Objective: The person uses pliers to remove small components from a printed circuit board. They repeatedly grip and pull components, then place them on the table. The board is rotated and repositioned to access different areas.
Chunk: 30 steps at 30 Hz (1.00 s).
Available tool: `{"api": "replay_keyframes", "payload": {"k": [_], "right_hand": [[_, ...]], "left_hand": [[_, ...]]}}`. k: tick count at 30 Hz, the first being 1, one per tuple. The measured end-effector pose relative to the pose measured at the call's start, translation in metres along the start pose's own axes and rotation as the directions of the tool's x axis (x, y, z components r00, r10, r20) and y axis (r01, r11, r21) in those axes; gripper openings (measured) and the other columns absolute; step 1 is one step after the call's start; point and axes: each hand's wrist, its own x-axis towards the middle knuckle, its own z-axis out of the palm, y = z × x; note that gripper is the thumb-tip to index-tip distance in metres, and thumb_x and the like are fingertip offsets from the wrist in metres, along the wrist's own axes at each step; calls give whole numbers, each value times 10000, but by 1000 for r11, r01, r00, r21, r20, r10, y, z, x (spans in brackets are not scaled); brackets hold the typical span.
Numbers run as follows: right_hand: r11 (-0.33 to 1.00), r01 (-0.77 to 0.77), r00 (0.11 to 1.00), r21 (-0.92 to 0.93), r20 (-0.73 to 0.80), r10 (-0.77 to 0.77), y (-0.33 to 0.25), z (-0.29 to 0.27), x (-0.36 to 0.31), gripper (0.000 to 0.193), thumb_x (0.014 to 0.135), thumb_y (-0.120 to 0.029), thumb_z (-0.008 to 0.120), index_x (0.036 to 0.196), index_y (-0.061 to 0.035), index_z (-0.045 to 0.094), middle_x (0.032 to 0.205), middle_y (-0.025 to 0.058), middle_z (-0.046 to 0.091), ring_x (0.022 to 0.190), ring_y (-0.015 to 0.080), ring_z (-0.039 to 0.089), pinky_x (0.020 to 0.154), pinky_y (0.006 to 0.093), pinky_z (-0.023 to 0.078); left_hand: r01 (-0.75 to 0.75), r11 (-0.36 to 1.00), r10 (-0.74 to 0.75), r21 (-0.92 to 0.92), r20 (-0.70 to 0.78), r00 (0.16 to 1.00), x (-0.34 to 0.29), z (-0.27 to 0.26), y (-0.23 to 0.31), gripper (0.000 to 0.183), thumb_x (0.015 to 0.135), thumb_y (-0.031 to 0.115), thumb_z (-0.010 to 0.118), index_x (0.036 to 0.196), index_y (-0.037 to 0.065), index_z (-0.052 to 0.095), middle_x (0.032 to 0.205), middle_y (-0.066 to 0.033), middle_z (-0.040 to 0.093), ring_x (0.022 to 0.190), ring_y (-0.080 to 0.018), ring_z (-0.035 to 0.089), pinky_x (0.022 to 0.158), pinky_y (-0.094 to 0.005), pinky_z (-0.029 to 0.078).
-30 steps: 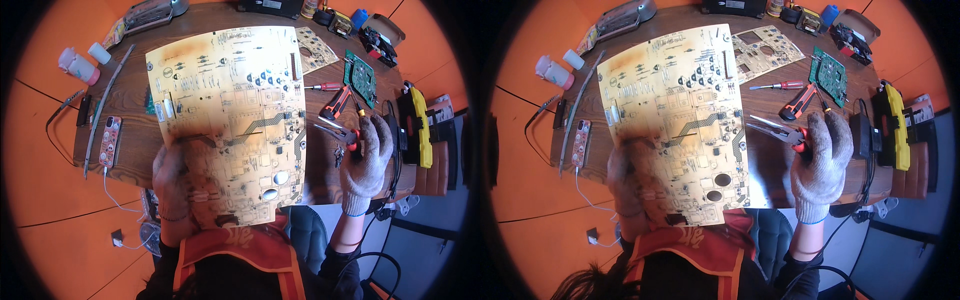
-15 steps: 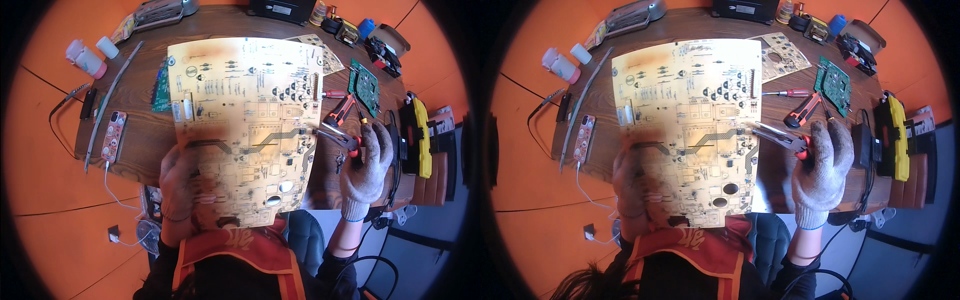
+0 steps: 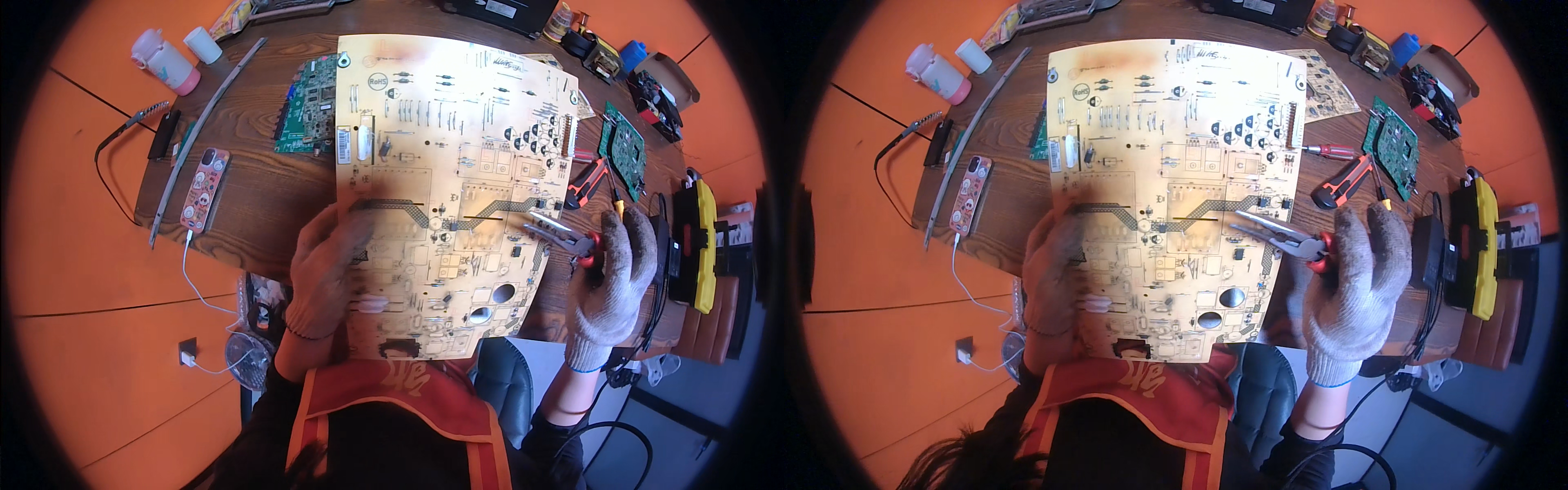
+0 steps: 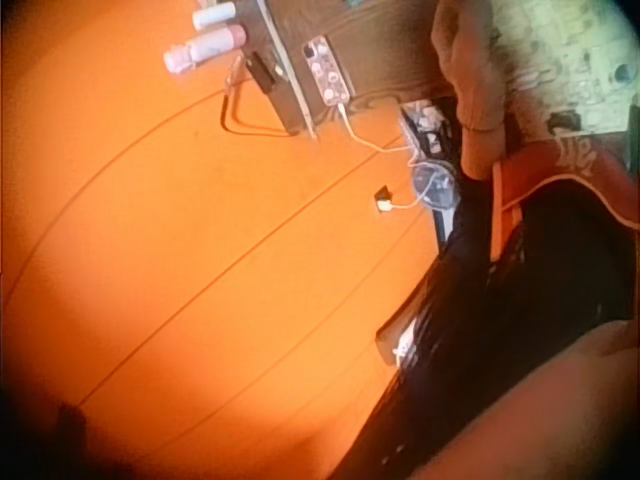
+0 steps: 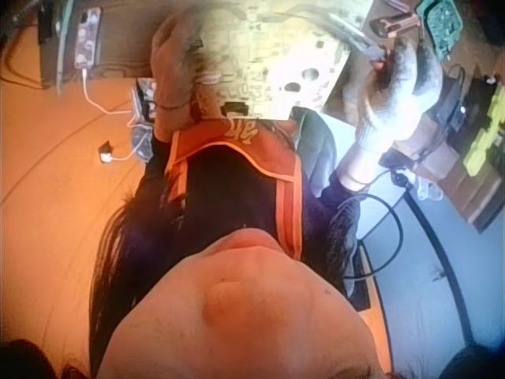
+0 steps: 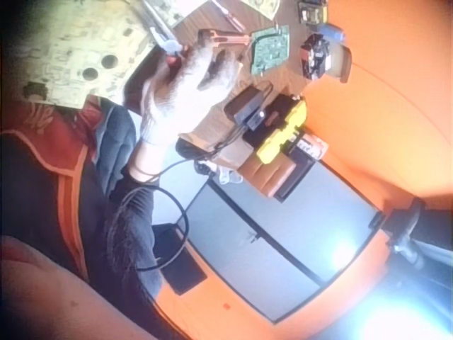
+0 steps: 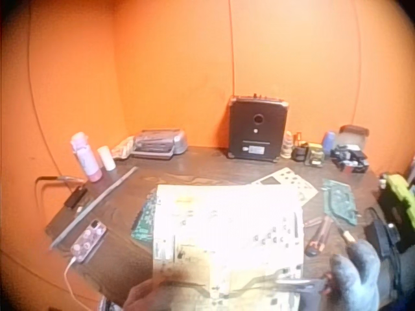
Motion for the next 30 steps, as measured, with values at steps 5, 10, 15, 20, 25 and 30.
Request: {"api": "replay_keyframes", "payload": {"k": [5, 10, 15, 20, 25, 30], "right_hand": [[998, -6, 996, 66, 86, 0, -9, -4, 0, 540, 760, 66, 675, 1264, -115, 615, 1342, 178, 505, 1262, 360, 482, 1017, 410, 431], [998, 7, 990, 70, 140, -16, -14, -3, 1, 596, 711, 90, 671, 1265, -122, 622, 1361, 167, 504, 1274, 361, 467, 1043, 425, 403], [997, 11, 991, 72, 129, -20, -15, -2, 2, 611, 701, 96, 655, 1272, -121, 624, 1360, 167, 508, 1277, 356, 465, 1054, 430, 387], [998, 27, 995, 61, 95, -32, -17, -1, 3, 592, 712, 87, 659, 1268, -112, 628, 1356, 170, 508, 1274, 352, 470, 1051, 423, 390], [992, 30, 997, 120, 74, -39, -25, -4, 17, 577, 715, 58, 699, 1263, -106, 630, 1337, 175, 523, 1256, 354, 487, 1035, 415, 404], [979, 186, 982, 79, -52, -182, -23, -3, 56, 584, 715, 75, 700, 1267, -100, 629, 1309, 177, 545, 1197, 355, 533, 988, 406, 446]], "left_hand": [[67, 988, -57, -141, 68, 996, 1, 1, 0, 347, 918, 140, 627, 1206, -51, 589, 1088, -88, 646, 970, -129, 605, 859, -265, 493], [154, 982, -148, -106, 58, 987, 1, 6, 5, 307, 910, 148, 621, 1165, -23, 628, 1016, -67, 670, 917, -113, 612, 820, -249, 493], [204, 974, -191, -101, 125, 974, 1, 13, 14, 288, 911, 154, 609, 1141, -16, 646, 982, -67, 681, 879, -107, 620, 789, -244, 494], [223, 971, -207, -88, 161, 965, -2, 18, 20, 287, 917, 149, 597, 1144, -20, 643, 984, -76, 684, 863, -112, 628, 790, -247, 498], [234, 972, -231, -1, 166, 959, -3, 26, 26, 279, 931, 146, 577, 1145, -22, 641, 999, -92, 690, 874, -118, 638, 801, -242, 500], [207, 978, -206, 32, 317, 926, -1, 29, 44, 278, 945, 154, 569, 1157, -15, 635, 1007, -100, 696, 885, -114, 647, 804, -236, 503]]}}
